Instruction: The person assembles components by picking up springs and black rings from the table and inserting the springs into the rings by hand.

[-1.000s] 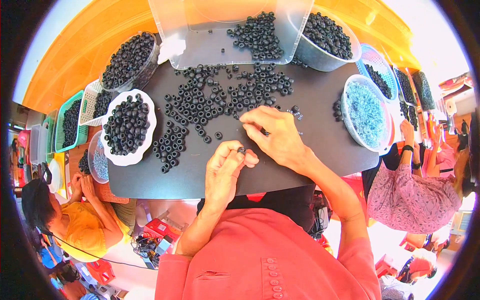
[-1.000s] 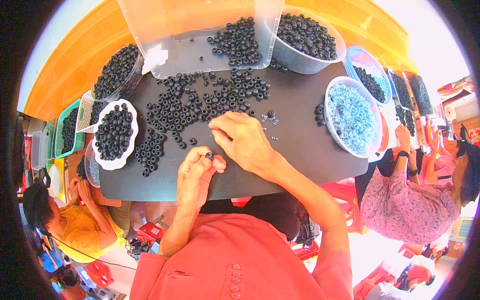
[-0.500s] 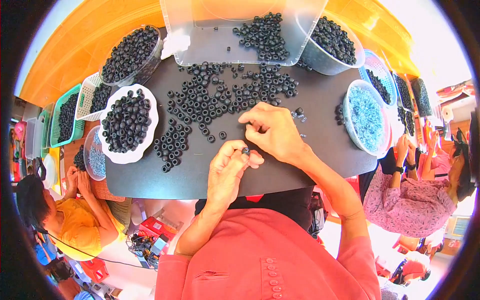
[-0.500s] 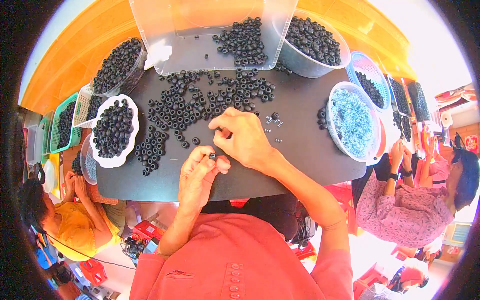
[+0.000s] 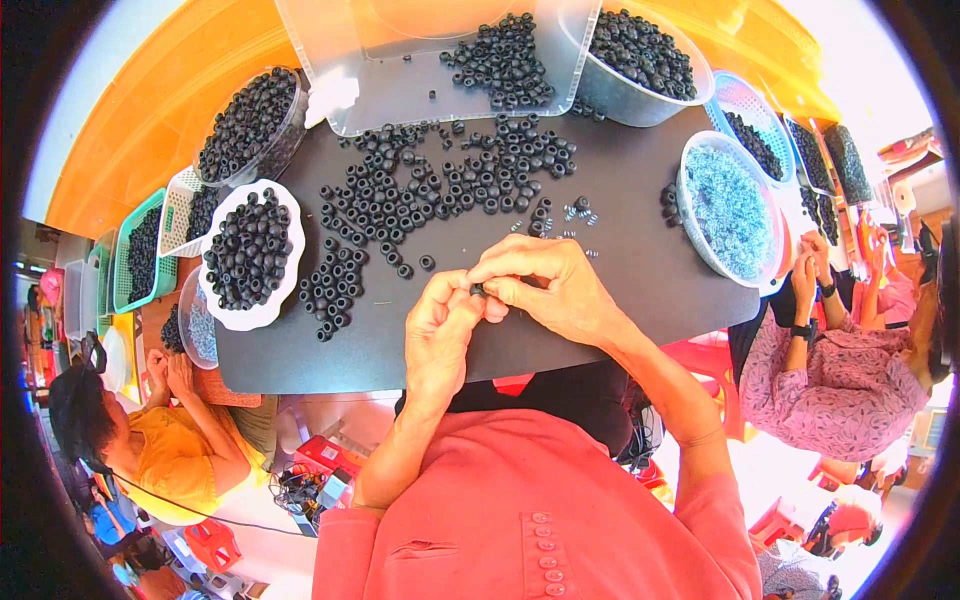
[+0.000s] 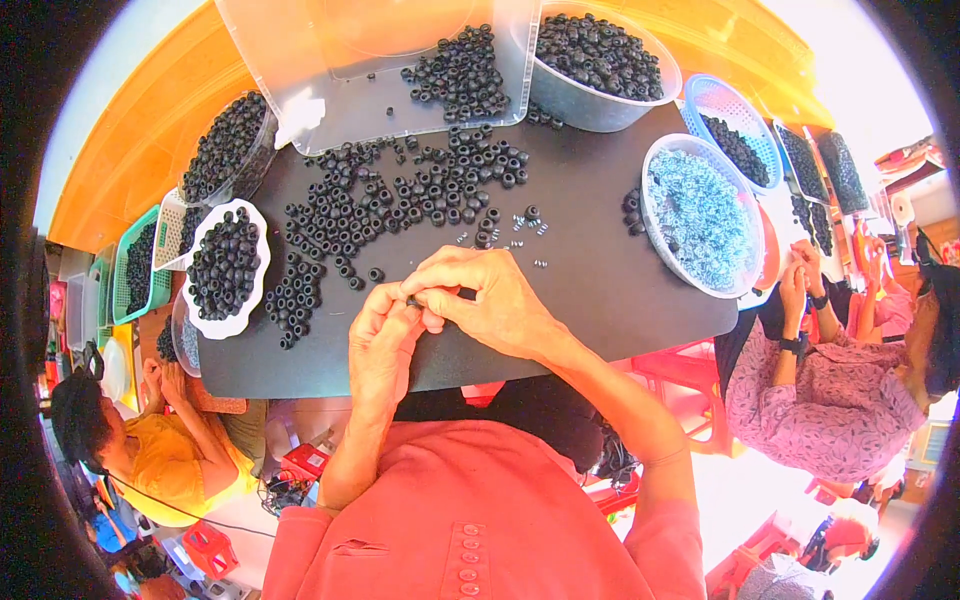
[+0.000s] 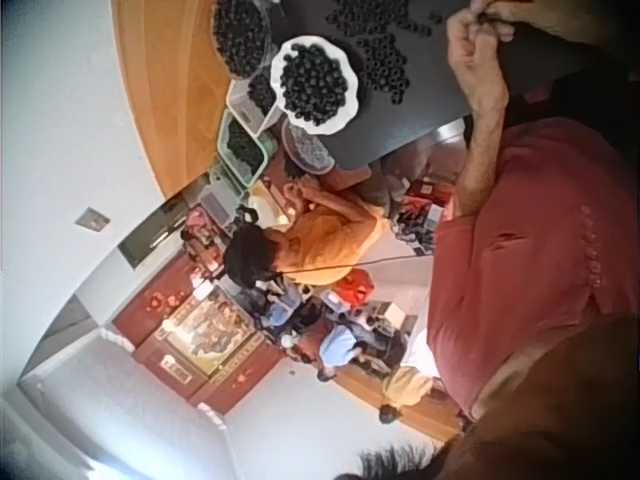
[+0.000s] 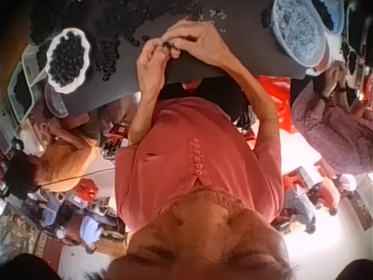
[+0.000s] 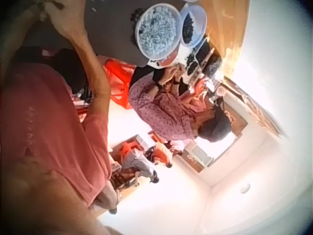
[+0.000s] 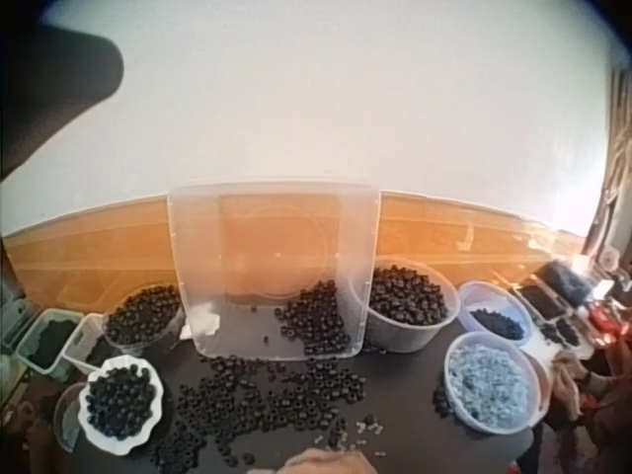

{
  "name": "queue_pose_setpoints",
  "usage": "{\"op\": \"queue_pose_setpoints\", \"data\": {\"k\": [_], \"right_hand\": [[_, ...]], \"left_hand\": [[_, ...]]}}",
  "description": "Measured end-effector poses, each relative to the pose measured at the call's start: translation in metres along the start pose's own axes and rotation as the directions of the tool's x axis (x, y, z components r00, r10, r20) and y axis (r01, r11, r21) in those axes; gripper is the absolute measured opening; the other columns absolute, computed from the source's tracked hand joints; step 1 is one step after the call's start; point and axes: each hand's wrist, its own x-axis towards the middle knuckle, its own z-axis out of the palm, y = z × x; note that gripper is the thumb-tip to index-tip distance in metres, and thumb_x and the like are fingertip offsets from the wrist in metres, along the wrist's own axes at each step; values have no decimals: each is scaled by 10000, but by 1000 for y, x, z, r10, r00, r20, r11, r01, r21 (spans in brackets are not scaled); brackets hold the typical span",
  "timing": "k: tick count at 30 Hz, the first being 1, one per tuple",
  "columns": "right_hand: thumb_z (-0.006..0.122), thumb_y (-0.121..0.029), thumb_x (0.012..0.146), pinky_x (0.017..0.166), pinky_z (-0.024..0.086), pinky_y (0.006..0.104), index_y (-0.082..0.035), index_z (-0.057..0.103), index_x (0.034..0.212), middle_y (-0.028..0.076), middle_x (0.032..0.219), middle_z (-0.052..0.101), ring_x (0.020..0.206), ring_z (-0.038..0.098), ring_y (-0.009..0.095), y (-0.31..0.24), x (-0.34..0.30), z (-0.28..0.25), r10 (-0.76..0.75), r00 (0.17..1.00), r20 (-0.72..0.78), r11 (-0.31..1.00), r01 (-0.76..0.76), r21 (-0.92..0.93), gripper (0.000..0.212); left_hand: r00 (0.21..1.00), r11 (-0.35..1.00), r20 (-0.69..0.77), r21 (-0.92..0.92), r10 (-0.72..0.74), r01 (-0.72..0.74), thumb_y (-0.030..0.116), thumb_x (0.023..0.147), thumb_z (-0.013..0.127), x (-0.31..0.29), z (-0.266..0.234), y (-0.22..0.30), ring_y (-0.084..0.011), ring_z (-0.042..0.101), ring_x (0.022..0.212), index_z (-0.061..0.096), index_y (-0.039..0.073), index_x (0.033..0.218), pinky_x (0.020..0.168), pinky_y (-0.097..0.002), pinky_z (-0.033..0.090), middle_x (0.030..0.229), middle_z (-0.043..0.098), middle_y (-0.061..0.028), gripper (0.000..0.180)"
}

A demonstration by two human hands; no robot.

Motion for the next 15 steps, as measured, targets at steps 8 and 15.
{"op": "queue_pose_setpoints", "data": {"k": [8,15], "right_hand": [[610,31,872,688,519,268,-12,702,1012,84,930,671,738,637,121,3,-5,4,-15,999,-31,1000,15,5,173],[618,33,860,678,528,277,-22,692,1036,86,912,664,719,637,124,7,-8,10,-160,983,-91,980,148,-131,198]], "left_hand": [[1000,999,-2,35,3,-3,15,962,508,0,-2,-3,-124,610,841,555,1,1116,806,-269,489,881,653,-61,162],[999,1000,33,7,26,-27,10,961,530,1,-6,-7,-118,611,850,551,-4,1134,822,-265,488,899,653,-53,175]]}}
